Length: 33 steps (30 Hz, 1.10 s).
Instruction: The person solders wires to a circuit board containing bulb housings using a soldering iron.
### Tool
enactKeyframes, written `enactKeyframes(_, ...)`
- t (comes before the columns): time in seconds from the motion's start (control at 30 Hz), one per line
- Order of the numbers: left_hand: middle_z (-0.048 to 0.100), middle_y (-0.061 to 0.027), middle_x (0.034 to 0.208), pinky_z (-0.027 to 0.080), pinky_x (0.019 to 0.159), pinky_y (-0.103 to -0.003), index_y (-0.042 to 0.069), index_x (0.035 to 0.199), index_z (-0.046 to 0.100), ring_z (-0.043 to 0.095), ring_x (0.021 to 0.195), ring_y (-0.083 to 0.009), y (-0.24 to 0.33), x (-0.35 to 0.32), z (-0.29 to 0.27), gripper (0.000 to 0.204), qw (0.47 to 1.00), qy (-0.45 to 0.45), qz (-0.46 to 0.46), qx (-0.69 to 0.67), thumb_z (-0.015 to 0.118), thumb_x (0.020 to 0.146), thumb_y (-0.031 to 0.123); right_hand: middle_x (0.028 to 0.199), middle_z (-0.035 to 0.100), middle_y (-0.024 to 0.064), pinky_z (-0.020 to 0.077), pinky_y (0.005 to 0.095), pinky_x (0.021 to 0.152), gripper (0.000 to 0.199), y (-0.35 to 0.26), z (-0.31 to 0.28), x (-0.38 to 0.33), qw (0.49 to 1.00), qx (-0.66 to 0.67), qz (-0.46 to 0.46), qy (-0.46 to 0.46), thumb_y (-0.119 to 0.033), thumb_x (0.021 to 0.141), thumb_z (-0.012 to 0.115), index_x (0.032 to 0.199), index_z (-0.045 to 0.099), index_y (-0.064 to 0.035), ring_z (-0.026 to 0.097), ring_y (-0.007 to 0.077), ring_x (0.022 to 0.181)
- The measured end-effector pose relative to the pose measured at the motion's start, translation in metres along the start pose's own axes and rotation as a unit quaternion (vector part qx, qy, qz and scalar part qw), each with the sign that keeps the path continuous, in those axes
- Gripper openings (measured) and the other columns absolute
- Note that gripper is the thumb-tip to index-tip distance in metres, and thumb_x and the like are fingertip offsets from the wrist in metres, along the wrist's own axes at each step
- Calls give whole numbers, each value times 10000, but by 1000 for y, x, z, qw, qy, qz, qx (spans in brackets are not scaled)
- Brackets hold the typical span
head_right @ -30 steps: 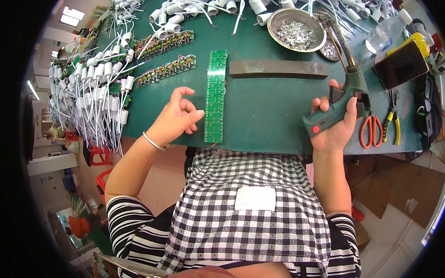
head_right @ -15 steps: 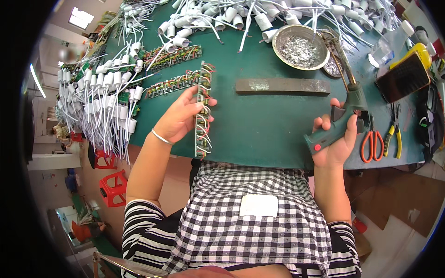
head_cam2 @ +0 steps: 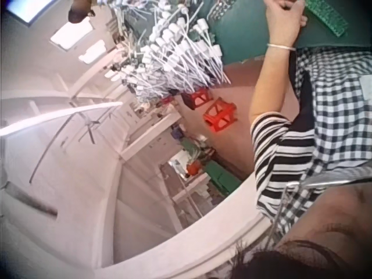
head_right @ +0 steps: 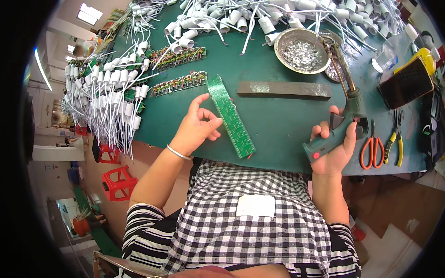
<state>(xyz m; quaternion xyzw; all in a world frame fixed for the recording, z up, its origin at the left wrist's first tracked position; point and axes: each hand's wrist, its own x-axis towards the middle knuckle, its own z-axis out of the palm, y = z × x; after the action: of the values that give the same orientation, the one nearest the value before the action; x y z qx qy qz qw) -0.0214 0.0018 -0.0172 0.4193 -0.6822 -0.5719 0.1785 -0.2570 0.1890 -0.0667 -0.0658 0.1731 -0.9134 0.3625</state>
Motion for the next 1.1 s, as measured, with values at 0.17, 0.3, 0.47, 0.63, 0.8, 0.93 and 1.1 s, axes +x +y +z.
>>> enactKeyframes(0.17, 612, -60, 688, 474, 573, -378, 71, 1110, 601, 608, 632, -247, 30, 12, -14, 418, 892, 46, 85, 442, 675, 821, 363, 1221, 545, 63, 545, 312, 727, 416, -1, 4, -5, 1000, 7, -9, -9, -362, 996, 445, 1251, 472, -35, 489, 143, 688)
enactKeyframes(0.3, 570, -49, 702, 446, 618, -345, 69, 1035, 636, 573, 681, -221, 46, 47, -13, 307, 883, 118, 214, 402, 682, 817, 281, 1227, 540, 65, 542, 310, 727, 424, -1, 5, -4, 1000, -15, -13, -6, -363, 997, 445, 1254, 467, -27, 492, 144, 695)
enactKeyframes(0.47, 593, -58, 946, 403, 827, -397, 76, 1039, 627, 561, 912, -267, 38, 78, 27, 355, 771, 3, 411, 486, 721, 769, 287, 1237, 533, 65, 546, 317, 750, 436, -3, 4, -3, 999, -28, -21, -16, -361, 996, 446, 1263, 458, -15, 494, 145, 699)
enactKeyframes(0.63, 574, -60, 954, 372, 857, -403, 78, 1045, 622, 552, 932, -253, 42, 83, 29, 342, 777, -54, 392, 490, 720, 770, 256, 1252, 527, 68, 548, 321, 767, 442, -5, 2, -2, 998, -36, -36, -24, -359, 997, 444, 1265, 452, -8, 497, 146, 710)
enactKeyframes(0.8, 556, -48, 948, 341, 870, -406, 73, 1045, 617, 539, 955, -236, 55, 48, 25, 349, 759, -51, 403, 509, 720, 767, 258, 1268, 521, 69, 549, 327, 777, 444, -7, -2, -1, 997, -52, -50, -25, -362, 997, 441, 1259, 452, -4, 494, 148, 717)
enactKeyframes(0.93, 555, -66, 995, 327, 936, -438, 80, 1060, 610, 521, 1027, -262, 25, 46, 20, 371, 769, -43, 429, 471, 725, 762, 268, 1249, 527, 66, 537, 331, 749, 425, -6, 2, -1, 998, -55, -43, -3, -378, 990, 448, 1250, 451, -42, 504, 151, 700)
enactKeyframes(1.1, 513, -107, 1083, 257, 1064, -477, 73, 1135, 519, 477, 1103, -286, -5, 55, 23, 465, 801, -36, 459, 382, 717, 770, 282, 1228, 535, 64, 526, 330, 709, 415, -6, 5, -6, 997, -63, -40, 31, -392, 982, 458, 1253, 442, -78, 517, 152, 686)
